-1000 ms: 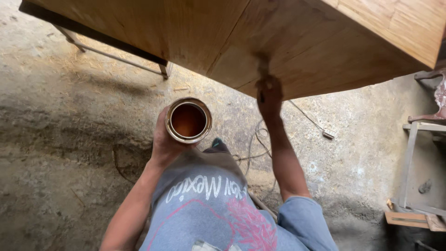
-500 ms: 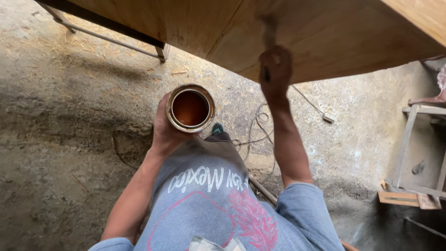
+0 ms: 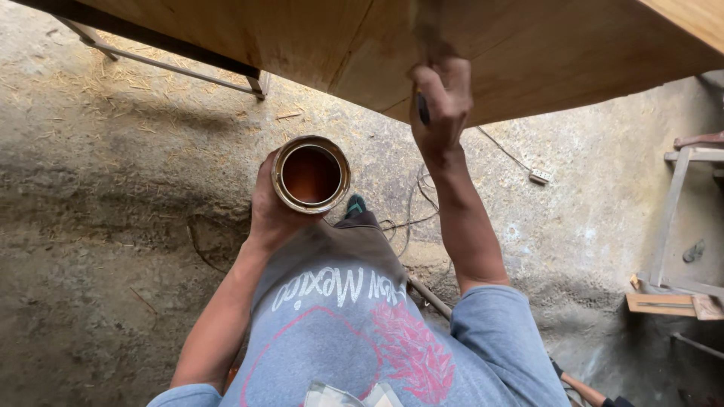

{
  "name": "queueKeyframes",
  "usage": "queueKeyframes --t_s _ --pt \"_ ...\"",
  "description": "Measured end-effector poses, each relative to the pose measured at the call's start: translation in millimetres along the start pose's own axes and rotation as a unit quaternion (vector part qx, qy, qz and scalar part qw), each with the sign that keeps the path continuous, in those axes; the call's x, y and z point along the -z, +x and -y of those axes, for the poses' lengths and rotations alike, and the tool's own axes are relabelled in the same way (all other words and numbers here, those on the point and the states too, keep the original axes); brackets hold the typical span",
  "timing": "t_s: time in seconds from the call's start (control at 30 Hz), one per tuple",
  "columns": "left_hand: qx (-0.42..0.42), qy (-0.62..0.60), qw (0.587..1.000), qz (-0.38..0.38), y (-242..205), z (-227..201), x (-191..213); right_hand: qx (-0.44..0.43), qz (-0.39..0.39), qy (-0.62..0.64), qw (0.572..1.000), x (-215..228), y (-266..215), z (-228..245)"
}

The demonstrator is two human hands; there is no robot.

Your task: The person applies wood stain to a wooden cabinet using a brush. They dip the brush into a can of stain and apply it to the underside and side panels of the cabinet, moving around the piece to reach different areas.

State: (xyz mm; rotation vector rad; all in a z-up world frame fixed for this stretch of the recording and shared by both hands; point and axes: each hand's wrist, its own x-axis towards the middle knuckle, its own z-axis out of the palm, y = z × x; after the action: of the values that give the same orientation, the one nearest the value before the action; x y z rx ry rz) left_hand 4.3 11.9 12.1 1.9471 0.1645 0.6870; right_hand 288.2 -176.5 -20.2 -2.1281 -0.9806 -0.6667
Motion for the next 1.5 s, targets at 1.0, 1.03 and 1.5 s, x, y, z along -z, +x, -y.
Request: queueKeyframes --t_s 1.0,1.03,1.5 --pt "0.005 0.014 0.995 0.097 23.1 44.1 -52.3 -0.139 0.258 0.159 0.943 109.9 30.4 148.9" --pt "0.006 0.014 0.995 0.100 24.1 43.2 -50.7 -0.137 0.257 0.151 0.945 107.7 30.6 150.4" --pt "0.038 -0.009 0.985 0.168 27.3 55.3 -8.9 -0.257 0.214 0.220 0.916 106.1 9.0 166.5"
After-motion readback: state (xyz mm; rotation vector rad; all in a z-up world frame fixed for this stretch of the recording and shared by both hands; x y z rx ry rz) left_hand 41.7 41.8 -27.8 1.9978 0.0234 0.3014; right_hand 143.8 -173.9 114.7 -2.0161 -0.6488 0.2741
